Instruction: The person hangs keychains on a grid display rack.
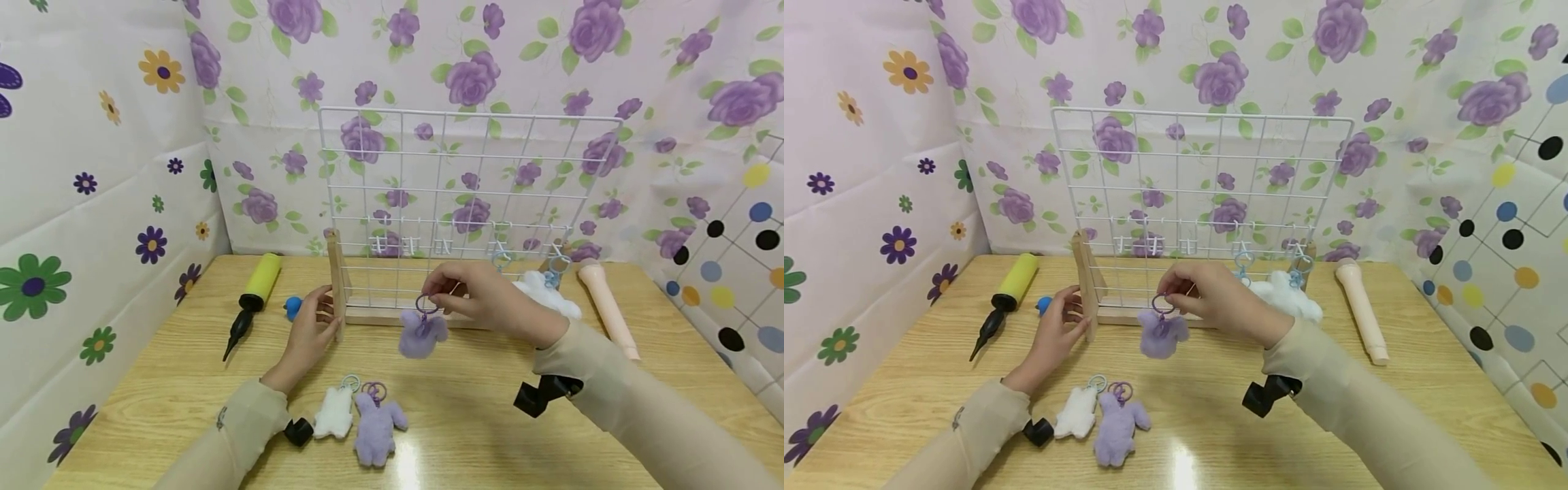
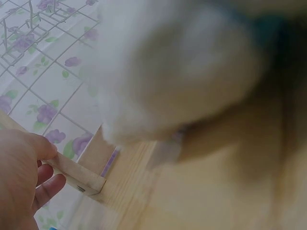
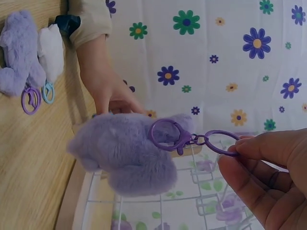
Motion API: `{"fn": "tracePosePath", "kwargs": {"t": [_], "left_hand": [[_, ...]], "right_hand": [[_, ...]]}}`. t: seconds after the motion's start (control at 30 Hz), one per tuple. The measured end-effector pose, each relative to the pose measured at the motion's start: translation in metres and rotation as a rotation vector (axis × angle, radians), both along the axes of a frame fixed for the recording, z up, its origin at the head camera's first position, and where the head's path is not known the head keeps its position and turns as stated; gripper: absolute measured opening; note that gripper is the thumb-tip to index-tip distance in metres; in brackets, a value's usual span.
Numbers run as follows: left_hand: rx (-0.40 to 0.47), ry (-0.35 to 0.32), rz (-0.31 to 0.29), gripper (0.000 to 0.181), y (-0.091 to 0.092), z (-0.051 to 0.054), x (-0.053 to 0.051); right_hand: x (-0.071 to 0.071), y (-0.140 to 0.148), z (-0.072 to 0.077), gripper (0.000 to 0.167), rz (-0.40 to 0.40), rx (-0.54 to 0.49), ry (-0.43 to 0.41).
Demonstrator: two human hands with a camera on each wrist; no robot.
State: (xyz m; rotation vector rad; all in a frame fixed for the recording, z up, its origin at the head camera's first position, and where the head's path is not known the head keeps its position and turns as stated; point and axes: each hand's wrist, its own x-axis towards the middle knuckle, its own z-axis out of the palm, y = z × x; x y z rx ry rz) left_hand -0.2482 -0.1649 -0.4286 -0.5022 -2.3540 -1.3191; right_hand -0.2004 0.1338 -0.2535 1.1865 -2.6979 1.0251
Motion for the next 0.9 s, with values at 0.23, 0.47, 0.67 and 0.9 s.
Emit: {"fn": "tracePosePath", "kwargs": {"t": [0.23, 0.47, 0.67, 0.9], "left_hand": [[0.010, -0.004, 0.004, 0.060, 0.001, 0.000, 0.000], [0.012, -0.008, 0.004, 0.060, 0.001, 0.000, 0.000], [-0.003, -0.009, 0.013, 0.060, 0.001, 0.001, 0.001], [-0.001, 0.001, 0.006, 0.059, 0.001, 0.000, 0.000]], "right_hand": [[-0.005, 0.003, 0.011, 0.010, -0.025, -0.008, -0.016], [-0.011, 0.006, 0.016, 0.011, -0.078, -0.015, 0.025], [-0.015, 0.008, 0.019, 0.012, -0.138, -0.021, 0.039], [-0.020, 0.014, 0.020, 0.013, -0.199, -0.027, 0.055]]}}
